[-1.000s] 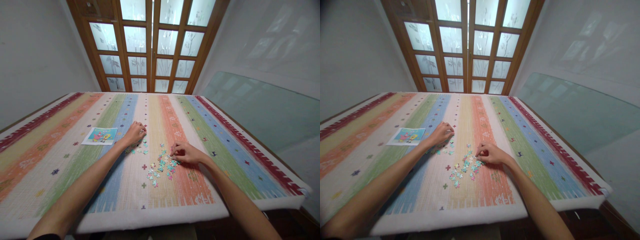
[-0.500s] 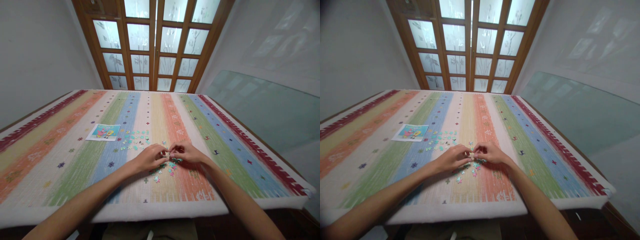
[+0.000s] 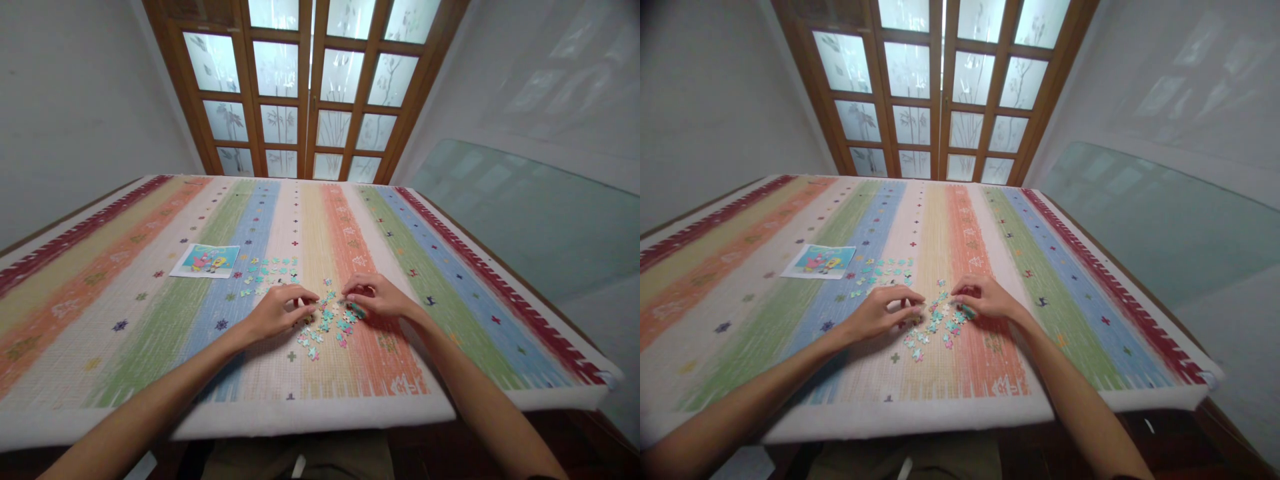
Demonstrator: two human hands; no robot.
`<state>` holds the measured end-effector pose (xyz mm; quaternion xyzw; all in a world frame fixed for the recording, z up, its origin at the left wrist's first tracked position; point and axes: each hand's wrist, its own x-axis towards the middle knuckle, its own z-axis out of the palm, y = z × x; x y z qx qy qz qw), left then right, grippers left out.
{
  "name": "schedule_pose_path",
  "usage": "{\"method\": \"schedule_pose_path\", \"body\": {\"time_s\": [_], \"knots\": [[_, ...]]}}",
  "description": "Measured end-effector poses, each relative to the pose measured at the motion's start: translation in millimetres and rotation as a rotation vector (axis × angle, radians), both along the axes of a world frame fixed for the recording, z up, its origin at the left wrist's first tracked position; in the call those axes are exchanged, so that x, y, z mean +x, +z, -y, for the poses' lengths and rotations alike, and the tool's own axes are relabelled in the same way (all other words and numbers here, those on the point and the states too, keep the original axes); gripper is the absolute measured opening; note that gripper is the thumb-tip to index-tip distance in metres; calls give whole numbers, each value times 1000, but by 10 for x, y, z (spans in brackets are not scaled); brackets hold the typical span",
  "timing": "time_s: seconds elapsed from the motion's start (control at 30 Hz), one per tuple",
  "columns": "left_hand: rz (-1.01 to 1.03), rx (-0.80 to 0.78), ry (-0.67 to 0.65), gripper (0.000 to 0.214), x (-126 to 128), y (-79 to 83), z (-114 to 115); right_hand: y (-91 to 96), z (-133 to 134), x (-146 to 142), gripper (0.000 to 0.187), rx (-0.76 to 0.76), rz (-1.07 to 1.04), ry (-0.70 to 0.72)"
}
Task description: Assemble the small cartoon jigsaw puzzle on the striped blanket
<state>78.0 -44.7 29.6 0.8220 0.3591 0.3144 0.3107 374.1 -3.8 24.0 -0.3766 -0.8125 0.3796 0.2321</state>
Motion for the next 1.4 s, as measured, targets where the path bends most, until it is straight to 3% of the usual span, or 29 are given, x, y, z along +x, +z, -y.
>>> {"method": "schedule_pose_path", "body": {"time_s": [0.13, 0.3, 0.43, 0.57, 0.73, 0.87, 1.0, 1.13, 1.4], "knots": [[-24, 122, 84, 19, -359, 71, 35, -19, -62, 93, 17, 95, 118, 20], [-125, 290, 386, 18, -888, 112, 199, -76, -54, 76, 14, 100, 184, 39], [-174, 358, 543, 21, -1223, 22, 360, -95, -54, 59, 9, 86, 180, 45], [-224, 350, 593, 25, -1412, -129, 471, -48, -52, 66, 5, 66, 146, 46], [-291, 324, 566, 30, -1503, -227, 552, -21, -38, 50, 7, 11, 79, -14], [-326, 333, 533, 32, -1513, -261, 571, -61, -28, -18, 5, 125, 52, -63], [-334, 346, 528, 35, -1470, -298, 553, -104, -15, -55, 10, 220, 120, 1], [-330, 320, 509, 36, -1395, -269, 540, -117, 12, -54, 19, 268, 192, 6], [-271, 352, 512, 31, -1225, -167, 521, -108, 33, -88, 7, 266, 218, 41]]}}
